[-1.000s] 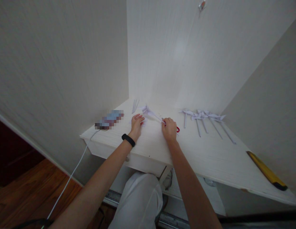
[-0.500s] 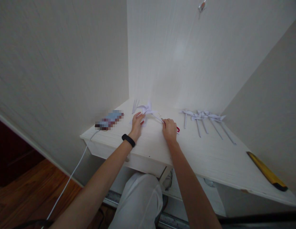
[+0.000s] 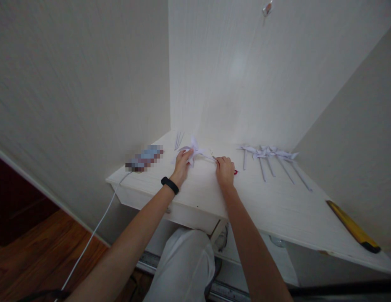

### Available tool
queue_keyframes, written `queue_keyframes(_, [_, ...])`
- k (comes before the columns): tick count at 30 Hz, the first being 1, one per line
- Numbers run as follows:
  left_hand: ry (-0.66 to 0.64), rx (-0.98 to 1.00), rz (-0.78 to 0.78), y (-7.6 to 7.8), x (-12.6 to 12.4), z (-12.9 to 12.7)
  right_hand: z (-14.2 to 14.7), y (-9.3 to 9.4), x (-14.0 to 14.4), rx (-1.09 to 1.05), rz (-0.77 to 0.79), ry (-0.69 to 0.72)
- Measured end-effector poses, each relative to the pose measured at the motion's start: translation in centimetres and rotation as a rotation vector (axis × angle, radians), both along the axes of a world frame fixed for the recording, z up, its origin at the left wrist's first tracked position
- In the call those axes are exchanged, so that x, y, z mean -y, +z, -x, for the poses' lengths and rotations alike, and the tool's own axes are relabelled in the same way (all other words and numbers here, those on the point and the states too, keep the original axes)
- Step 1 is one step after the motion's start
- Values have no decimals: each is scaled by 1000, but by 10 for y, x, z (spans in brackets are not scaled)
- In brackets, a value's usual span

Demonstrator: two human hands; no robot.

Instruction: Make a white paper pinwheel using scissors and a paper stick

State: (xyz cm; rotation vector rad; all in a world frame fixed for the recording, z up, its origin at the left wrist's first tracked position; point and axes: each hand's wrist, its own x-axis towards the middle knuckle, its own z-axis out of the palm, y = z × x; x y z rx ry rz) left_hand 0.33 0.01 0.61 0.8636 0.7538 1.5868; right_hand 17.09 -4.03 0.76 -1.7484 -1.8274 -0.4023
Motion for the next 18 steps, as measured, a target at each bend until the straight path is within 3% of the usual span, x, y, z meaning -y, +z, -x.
queue_keyframes(18, [30,23,-40,-1,3,2,0,-1,0,7,-39,49])
